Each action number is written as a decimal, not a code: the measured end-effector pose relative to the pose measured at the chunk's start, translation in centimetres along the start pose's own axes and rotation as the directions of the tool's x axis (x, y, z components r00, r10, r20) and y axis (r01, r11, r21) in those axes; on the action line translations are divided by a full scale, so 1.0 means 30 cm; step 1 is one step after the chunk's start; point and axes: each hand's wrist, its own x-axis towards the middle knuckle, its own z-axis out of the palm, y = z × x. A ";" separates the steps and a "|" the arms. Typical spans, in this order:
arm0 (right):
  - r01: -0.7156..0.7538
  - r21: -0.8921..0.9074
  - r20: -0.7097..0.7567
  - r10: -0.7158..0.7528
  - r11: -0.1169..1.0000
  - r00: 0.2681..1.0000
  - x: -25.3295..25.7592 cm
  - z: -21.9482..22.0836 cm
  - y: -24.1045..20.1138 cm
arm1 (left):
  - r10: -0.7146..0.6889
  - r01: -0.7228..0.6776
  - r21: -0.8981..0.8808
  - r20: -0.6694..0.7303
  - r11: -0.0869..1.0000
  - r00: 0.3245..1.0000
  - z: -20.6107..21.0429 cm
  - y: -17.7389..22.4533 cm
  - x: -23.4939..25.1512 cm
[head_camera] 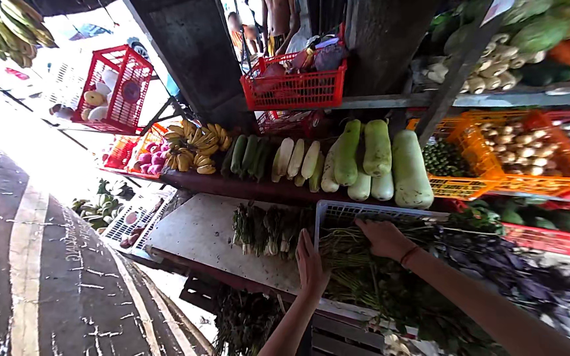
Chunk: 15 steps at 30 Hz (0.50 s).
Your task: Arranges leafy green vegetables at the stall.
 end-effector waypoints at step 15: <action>0.094 0.260 -0.513 0.055 0.961 0.856 -0.240 -0.004 0.034 | 0.552 -0.679 0.273 0.417 0.682 0.722 -0.055 0.409 0.169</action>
